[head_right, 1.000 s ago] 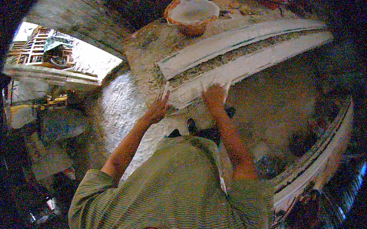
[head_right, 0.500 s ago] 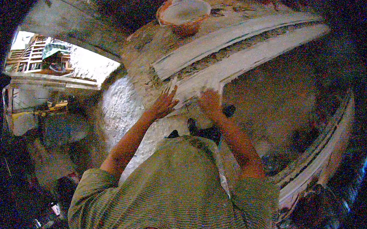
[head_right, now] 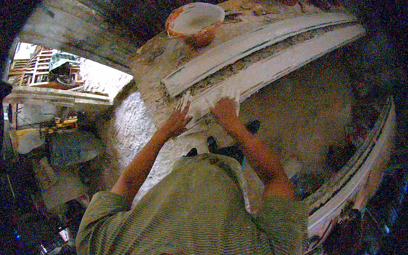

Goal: The person applies a white paste to a long rectangular board using a cloth, repeatedly rubbing and smoothing the surface. The person occasionally picks up a bucket containing the paste and continues applying it to the board.

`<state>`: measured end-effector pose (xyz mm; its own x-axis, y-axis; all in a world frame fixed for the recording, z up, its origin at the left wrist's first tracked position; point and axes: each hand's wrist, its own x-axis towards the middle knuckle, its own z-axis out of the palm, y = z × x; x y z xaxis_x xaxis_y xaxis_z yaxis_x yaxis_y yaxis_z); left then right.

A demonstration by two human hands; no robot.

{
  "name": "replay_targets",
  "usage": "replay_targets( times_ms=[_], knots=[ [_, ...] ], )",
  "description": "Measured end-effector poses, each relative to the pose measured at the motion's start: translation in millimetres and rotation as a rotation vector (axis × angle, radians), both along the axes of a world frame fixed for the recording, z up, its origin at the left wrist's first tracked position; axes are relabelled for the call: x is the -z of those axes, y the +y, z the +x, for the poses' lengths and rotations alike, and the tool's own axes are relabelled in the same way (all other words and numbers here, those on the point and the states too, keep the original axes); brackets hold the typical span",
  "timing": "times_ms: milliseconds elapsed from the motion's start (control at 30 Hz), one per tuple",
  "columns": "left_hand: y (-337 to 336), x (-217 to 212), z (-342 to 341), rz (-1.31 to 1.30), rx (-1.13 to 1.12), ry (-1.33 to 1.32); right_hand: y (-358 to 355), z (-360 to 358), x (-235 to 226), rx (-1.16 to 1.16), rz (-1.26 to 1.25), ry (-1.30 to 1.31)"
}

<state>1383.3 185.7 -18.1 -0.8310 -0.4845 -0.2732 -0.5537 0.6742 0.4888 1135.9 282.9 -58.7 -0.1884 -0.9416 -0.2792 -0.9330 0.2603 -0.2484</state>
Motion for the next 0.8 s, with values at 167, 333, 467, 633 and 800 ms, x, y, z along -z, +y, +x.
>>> replay_targets(
  times_ms=[167, 333, 467, 633, 800],
  knots=[
    [1.3, -2.1, -4.3, -0.001, -0.049, -0.015, 1.1, -37.5, 50.5, 0.080, -0.240, 0.259],
    [1.5, -1.2, -1.9, -0.012, -0.120, 0.023, 9.2, -33.2, 52.9, 0.321, 0.212, 0.001],
    [2.7, 1.3, 4.9, 0.013, -0.143, 0.060, 34.1, 65.0, 23.2, 0.145, -0.490, 0.012],
    [2.4, 1.3, 19.8, 0.013, -0.171, 0.010, 28.9, 67.4, -10.1, 0.071, -0.119, 0.002],
    [5.3, 2.3, 38.5, 0.008, -0.185, 0.044, 2.5, -15.6, -32.6, 0.076, 0.085, 0.067]
  ],
)
